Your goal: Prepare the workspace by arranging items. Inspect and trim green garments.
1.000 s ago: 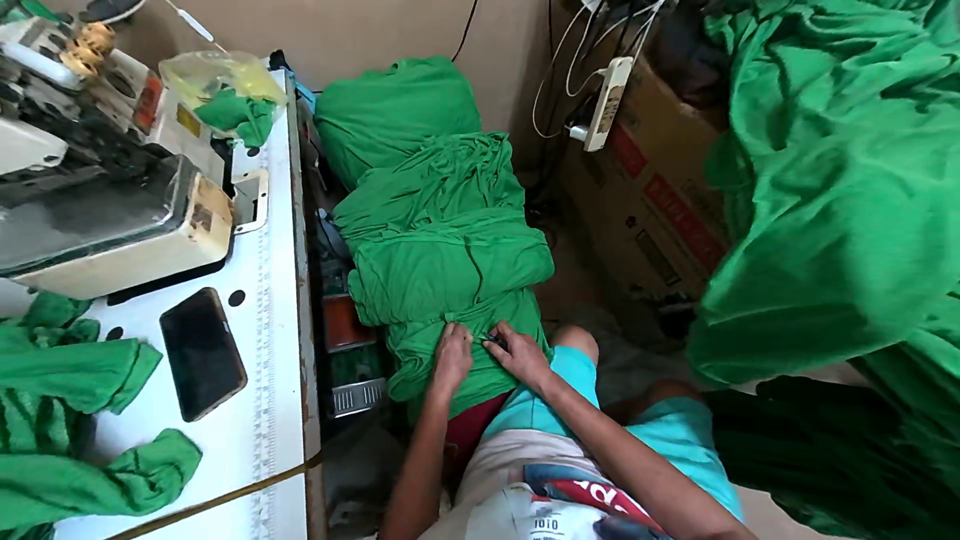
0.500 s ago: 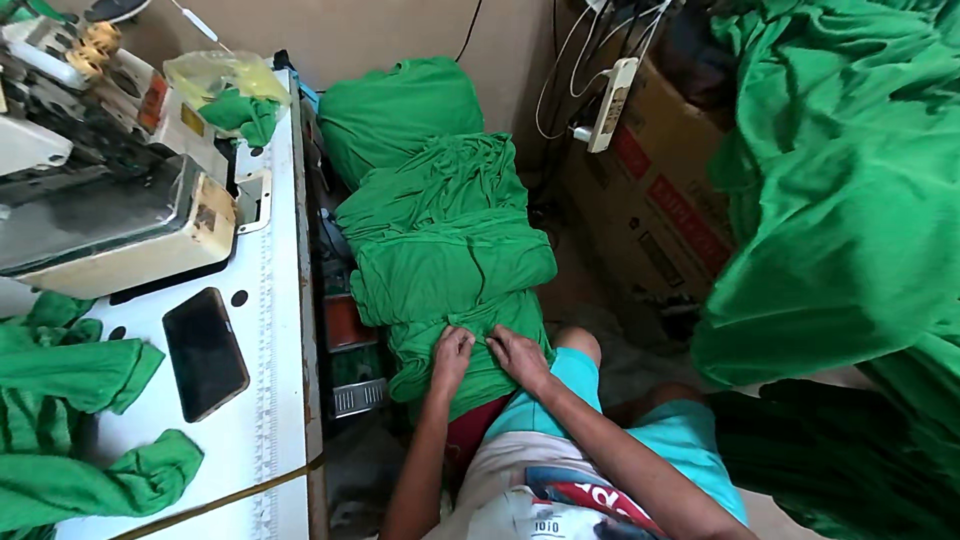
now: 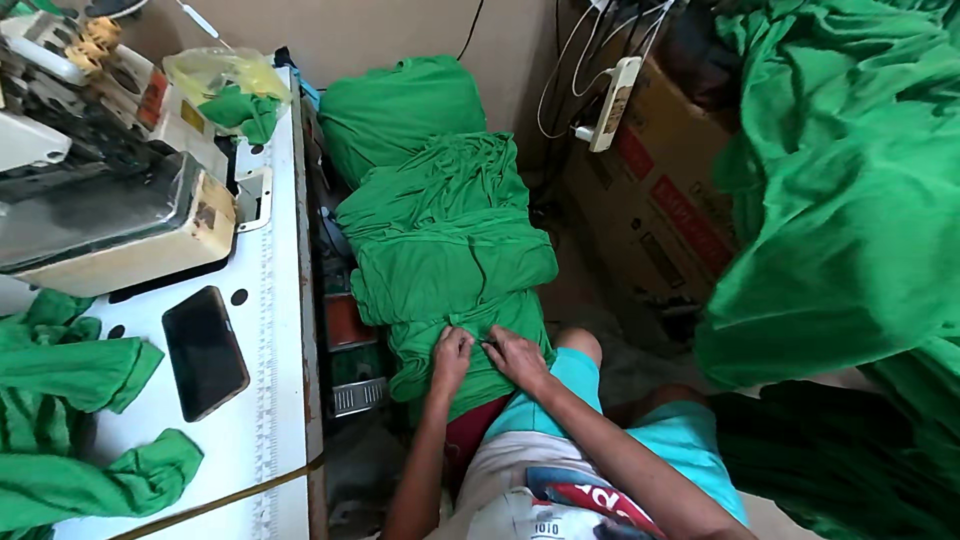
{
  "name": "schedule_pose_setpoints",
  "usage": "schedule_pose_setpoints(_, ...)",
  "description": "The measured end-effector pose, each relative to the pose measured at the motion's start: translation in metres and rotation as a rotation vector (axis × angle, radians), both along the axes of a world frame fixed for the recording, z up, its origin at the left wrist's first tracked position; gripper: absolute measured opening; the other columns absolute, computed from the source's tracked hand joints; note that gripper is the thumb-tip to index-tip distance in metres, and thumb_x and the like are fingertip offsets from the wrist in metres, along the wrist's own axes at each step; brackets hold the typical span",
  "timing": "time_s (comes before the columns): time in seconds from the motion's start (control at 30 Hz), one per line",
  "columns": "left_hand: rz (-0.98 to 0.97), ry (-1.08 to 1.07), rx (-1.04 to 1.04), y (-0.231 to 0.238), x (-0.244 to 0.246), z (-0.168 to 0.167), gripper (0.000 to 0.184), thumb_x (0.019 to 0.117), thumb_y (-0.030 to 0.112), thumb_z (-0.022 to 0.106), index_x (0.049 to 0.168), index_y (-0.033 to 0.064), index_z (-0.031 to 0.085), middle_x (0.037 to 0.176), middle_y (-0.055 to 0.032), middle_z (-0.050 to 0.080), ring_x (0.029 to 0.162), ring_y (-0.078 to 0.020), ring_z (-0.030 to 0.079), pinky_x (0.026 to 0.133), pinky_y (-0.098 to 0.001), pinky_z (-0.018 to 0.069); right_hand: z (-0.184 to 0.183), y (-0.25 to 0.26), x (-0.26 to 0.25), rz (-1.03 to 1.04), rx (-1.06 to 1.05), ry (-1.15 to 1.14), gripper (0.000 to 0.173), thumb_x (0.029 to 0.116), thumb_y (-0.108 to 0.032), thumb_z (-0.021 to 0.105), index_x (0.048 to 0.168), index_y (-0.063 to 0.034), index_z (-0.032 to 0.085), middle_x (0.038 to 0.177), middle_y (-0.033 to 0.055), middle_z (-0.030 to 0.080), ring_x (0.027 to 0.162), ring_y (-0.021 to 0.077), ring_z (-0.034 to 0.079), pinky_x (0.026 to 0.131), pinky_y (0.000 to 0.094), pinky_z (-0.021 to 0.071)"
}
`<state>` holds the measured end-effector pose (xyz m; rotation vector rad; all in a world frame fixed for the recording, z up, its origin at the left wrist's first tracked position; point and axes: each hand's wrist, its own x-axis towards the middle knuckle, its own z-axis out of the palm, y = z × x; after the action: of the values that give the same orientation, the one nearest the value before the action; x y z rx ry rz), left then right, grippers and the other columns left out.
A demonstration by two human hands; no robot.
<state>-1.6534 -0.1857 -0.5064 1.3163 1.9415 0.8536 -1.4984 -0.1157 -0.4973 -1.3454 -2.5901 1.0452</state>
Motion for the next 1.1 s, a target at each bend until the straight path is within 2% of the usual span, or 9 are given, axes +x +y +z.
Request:
schedule_pose_setpoints(0.07,-0.009,0.065,-0.012,0.002,0.005,-0.001,0.023,0.1023,0.012,0.057,0.113,-0.0040,0.068,0.117,-0.0209,0.064,0.097,-0.0253,0.067,0.090,-0.0370,0.0559,0.000,0.002,0.001,-0.046,-0.047,0.009,0.042,0.1072,-0.032,0.049,0.135,-0.0027,0.058,0.123,0.0187,0.069,0.112,0.0358,0.068,0.096,0.0551,0.0522)
schedule_pose_setpoints(0.17,-0.042,0.226,-0.127,0.009,0.017,0.007,0.026,0.1036,0.011,0.055,0.120,-0.0046,0.069,0.129,-0.0225,0.063,0.120,-0.0321,0.063,0.107,-0.0410,0.0489,0.002,0.005,0.004,-0.134,-0.122,0.021,0.040,0.1056,-0.033,0.053,0.133,-0.0036,0.058,0.117,0.0183,0.069,0.107,0.0355,0.069,0.094,0.0550,0.0527)
schedule_pose_setpoints(0.23,-0.021,0.256,-0.150,0.011,0.021,0.008,0.025,0.1038,0.008,0.053,0.118,-0.0053,0.069,0.129,-0.0226,0.063,0.125,-0.0340,0.060,0.109,-0.0426,0.0470,0.001,0.006,0.005,-0.146,-0.132,0.020,0.040,0.1055,-0.033,0.053,0.133,-0.0045,0.057,0.116,0.0180,0.070,0.106,0.0354,0.069,0.093,0.0549,0.0530)
schedule_pose_setpoints(0.4,-0.003,0.089,-0.120,0.006,0.006,0.008,0.024,0.1051,0.011,0.050,0.115,-0.0039,0.066,0.124,-0.0215,0.062,0.111,-0.0297,0.065,0.099,-0.0417,0.0525,0.001,0.002,0.004,-0.077,-0.053,0.045,0.039,0.1059,-0.032,0.052,0.132,-0.0039,0.060,0.121,0.0178,0.069,0.109,0.0345,0.069,0.093,0.0553,0.0532)
schedule_pose_setpoints(0.63,0.023,-0.066,0.028,-0.004,0.002,0.001,0.019,0.1011,0.012,0.060,0.108,-0.0031,0.069,0.113,-0.0181,0.064,0.092,-0.0192,0.067,0.085,-0.0321,0.0574,-0.003,-0.002,0.002,-0.007,0.101,0.094,0.034,0.1053,-0.028,0.053,0.125,-0.0033,0.066,0.121,0.0189,0.068,0.107,0.0361,0.069,0.087,0.0539,0.0559)
schedule_pose_setpoints(0.77,0.015,-0.078,0.078,-0.005,0.001,-0.004,0.017,0.0985,0.010,0.063,0.104,-0.0043,0.071,0.114,-0.0190,0.066,0.091,-0.0193,0.068,0.085,-0.0316,0.0578,-0.011,-0.003,0.001,-0.011,0.203,0.164,0.031,0.1041,-0.025,0.056,0.120,-0.0014,0.068,0.116,0.0207,0.069,0.103,0.0376,0.070,0.084,0.0533,0.0575)
schedule_pose_setpoints(0.93,-0.003,-0.064,0.063,-0.003,0.001,-0.003,0.017,0.0988,0.008,0.062,0.103,-0.0053,0.071,0.113,-0.0197,0.066,0.093,-0.0210,0.067,0.086,-0.0322,0.0567,-0.017,-0.003,0.001,0.031,0.286,0.219,0.027,0.1053,-0.017,0.053,0.112,0.0011,0.071,0.110,0.0207,0.072,0.103,0.0378,0.072,0.087,0.0523,0.0581)
schedule_pose_setpoints(1.03,0.022,-0.082,0.062,-0.005,0.001,0.000,0.017,0.0999,0.009,0.061,0.105,-0.0044,0.071,0.110,-0.0187,0.067,0.093,-0.0203,0.068,0.087,-0.0328,0.0572,-0.013,0.000,0.004,-0.038,0.131,0.198,0.031,0.1063,-0.023,0.052,0.118,0.0007,0.068,0.113,0.0192,0.072,0.105,0.0350,0.071,0.090,0.0523,0.0562)
schedule_pose_setpoints(1.1,0.074,-0.161,0.087,-0.010,-0.002,0.004,0.016,0.1004,0.009,0.061,0.105,-0.0042,0.070,0.104,-0.0160,0.069,0.090,-0.0177,0.069,0.085,-0.0319,0.0577,-0.008,0.004,0.008,-0.151,-0.061,0.193,0.041,0.1025,-0.035,0.060,0.125,-0.0008,0.061,0.111,0.0179,0.070,0.101,0.0333,0.070,0.090,0.0532,0.0549)
